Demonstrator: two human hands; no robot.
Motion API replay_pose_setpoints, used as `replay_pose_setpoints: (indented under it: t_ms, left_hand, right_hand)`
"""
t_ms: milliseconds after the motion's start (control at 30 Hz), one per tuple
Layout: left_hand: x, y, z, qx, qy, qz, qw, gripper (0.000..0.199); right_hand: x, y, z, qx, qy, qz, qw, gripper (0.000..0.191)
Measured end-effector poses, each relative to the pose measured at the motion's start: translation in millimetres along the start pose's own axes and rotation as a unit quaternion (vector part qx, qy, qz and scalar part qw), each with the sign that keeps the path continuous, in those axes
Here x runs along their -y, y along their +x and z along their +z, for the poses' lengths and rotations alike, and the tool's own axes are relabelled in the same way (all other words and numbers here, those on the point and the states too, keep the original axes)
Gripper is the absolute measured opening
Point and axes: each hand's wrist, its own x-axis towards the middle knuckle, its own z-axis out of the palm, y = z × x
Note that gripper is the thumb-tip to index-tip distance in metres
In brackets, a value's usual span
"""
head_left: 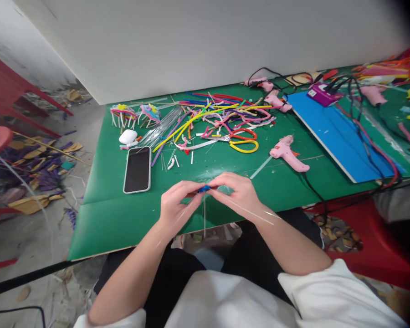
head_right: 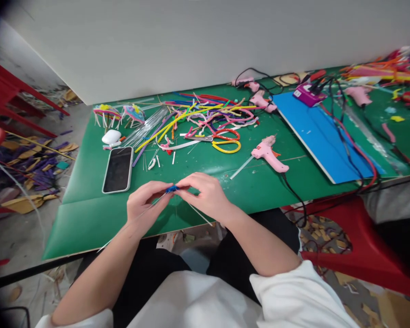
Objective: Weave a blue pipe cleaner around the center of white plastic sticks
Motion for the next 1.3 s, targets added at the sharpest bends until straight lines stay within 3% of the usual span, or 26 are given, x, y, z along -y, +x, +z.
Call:
replay_pose_setpoints:
  t_ms: [267,433,533,633,800,933,1133,1233,1300]
  left_hand:
    - [-3.9,-0.8,0.7,-0.002,0.043,0.102,0.994,0.027]
    - [-7.4,-7.1,-7.8,-0.027,0.102,0.179,0.978,0.038]
    - [-8.6,-16.5,-21.1,-0.049,0.144,0.22,0.963,0.046]
    - [-9.4,-23.9,-34.2,-0.05,0.186,0.269,0.944,0.039]
    - [-16.4,-20.4,-44.5,-0.04,0.244,0.338,0.908,0.028]
    - [-22.1,-14.8,-47.3,-0.044,0.263,0.375,0.888,0.019]
    - [-14.8,-22.2,-49.7,-0.082,0.245,0.347,0.901,0.021]
    - [-11.3,-19.5,-43.2,-0.164,0.191,0.259,0.933,0.032]
    - [-10.9,-11.6,-36.9,-0.233,0.118,0.166,0.951,0.034]
  right_hand:
    - [10.3,-3.2,-5.7,-0.005,-0.047,-0.074,0.996,0.011]
    - [14.2,-2.2,-19.3,0.044,-0.068,-0.121,0.989,0.022]
    - [5.4,1.6,-33.3,0.03,-0.124,-0.108,0.986,0.031]
    - [-6.2,5.3,-51.0,-0.012,-0.152,-0.057,0.987,0.033]
    - [-11.6,7.0,-72.9,-0.057,-0.116,-0.017,0.991,0.024]
    - [-9.8,7.6,-73.7,-0.049,-0.089,-0.005,0.995,0.02]
    - [-16.8,15.8,-66.0,-0.027,-0.1,0.067,0.992,0.013]
    - [-28.3,28.5,-65.2,-0.011,-0.104,0.122,0.987,0.016]
    - [-42.7,41.5,-67.9,-0.001,-0.11,0.158,0.981,0.02]
